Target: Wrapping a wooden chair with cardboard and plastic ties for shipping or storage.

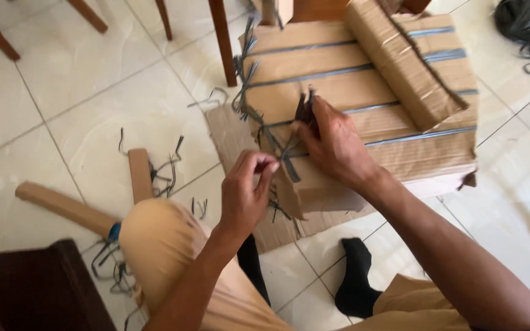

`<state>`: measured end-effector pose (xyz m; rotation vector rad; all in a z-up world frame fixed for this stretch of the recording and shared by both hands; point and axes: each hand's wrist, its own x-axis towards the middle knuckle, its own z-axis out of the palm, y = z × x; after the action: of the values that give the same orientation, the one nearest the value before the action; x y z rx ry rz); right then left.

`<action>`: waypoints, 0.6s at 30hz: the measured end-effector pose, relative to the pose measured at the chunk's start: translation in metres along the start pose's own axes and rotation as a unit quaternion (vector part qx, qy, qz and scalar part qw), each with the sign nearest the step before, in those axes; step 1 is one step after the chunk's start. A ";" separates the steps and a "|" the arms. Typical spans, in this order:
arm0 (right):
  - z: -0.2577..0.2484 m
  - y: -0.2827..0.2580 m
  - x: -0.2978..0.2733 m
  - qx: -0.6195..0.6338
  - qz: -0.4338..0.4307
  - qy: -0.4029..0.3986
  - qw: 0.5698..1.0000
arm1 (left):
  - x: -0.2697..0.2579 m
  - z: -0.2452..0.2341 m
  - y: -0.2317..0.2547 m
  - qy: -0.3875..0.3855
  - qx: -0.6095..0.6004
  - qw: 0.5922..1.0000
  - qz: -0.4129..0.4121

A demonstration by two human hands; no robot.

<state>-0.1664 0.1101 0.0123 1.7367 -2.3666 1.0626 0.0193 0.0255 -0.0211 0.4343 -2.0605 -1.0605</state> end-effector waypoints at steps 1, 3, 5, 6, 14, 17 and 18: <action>-0.011 -0.004 -0.002 -0.005 -0.001 0.007 1.000 | -0.002 -0.001 -0.006 0.000 -0.003 1.000 0.008; -0.031 -0.013 -0.010 0.026 0.070 0.007 0.997 | -0.009 -0.001 -0.019 0.007 -0.014 1.000 -0.020; -0.050 0.014 -0.017 -0.070 0.026 0.065 0.995 | -0.014 -0.003 -0.021 0.012 -0.011 1.000 -0.022; -0.060 0.028 -0.021 -0.162 -0.019 0.118 0.980 | -0.016 -0.004 -0.022 0.020 -0.004 0.999 -0.028; -0.113 0.100 -0.031 -0.278 0.121 0.068 0.950 | 0.007 0.009 0.025 0.051 0.008 0.994 0.098; -0.114 0.111 -0.028 -0.161 0.173 0.084 0.968 | 0.021 0.028 0.034 0.046 -0.011 0.988 0.148; -0.114 0.111 -0.027 -0.053 0.190 0.103 0.975 | 0.028 0.036 0.035 0.042 -0.035 0.984 0.167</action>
<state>-0.2924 0.2094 0.0335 1.1016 -2.6208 1.0667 -0.0244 0.0492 0.0073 0.0888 -1.9305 -0.8929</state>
